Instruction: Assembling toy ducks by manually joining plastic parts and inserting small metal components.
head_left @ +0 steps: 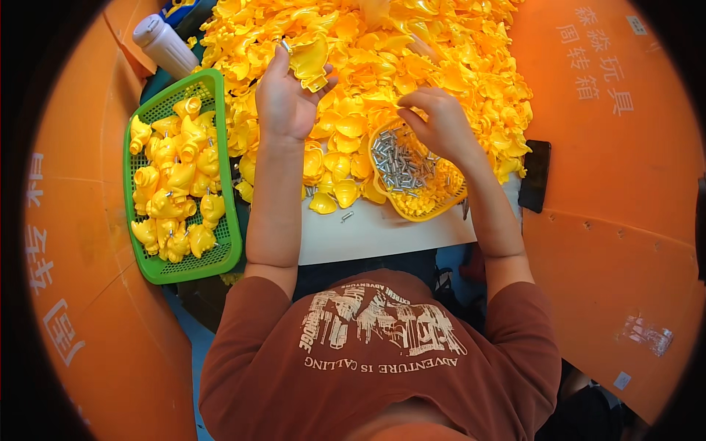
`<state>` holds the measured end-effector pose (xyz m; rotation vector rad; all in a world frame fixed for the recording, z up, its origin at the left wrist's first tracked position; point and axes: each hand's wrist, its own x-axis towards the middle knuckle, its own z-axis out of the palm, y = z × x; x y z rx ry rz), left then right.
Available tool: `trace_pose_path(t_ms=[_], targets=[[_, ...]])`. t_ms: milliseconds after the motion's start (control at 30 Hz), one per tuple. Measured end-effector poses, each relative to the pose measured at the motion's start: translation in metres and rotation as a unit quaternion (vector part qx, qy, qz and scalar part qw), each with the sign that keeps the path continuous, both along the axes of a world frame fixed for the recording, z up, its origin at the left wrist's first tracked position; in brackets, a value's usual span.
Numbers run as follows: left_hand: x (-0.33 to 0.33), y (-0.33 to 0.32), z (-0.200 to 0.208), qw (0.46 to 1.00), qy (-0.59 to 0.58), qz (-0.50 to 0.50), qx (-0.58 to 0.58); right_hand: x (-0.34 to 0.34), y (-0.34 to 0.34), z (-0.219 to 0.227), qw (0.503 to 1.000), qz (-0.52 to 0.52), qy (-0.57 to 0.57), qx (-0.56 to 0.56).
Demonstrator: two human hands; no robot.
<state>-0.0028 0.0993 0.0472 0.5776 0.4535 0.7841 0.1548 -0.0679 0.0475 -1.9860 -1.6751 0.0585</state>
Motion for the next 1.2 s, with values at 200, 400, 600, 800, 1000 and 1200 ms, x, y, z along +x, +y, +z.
trace_pose_path(t_ms=[200,400,600,800,1000,1200], targets=[[0.000,-0.005,0.004,1.000,-0.007,0.000,0.006,-0.023,0.034,-0.007,0.997,0.047,-0.023,-0.060],[0.000,-0.006,-0.001,0.998,-0.034,-0.057,-0.015,-0.058,0.062,-0.009,0.945,0.057,-0.181,-0.265],[0.004,-0.007,0.002,0.999,0.017,-0.027,0.019,-0.032,0.052,-0.011,0.982,0.067,-0.102,-0.147],[0.015,-0.033,0.004,0.996,0.008,-0.093,-0.011,-0.030,0.015,0.026,0.960,0.063,-0.093,0.256],[0.035,-0.066,-0.002,0.993,-0.029,-0.116,0.005,-0.029,-0.002,0.013,0.948,0.066,0.236,0.204],[0.037,-0.076,-0.012,0.997,0.016,-0.020,0.077,-0.029,0.001,0.019,0.822,-0.034,0.548,0.152]])
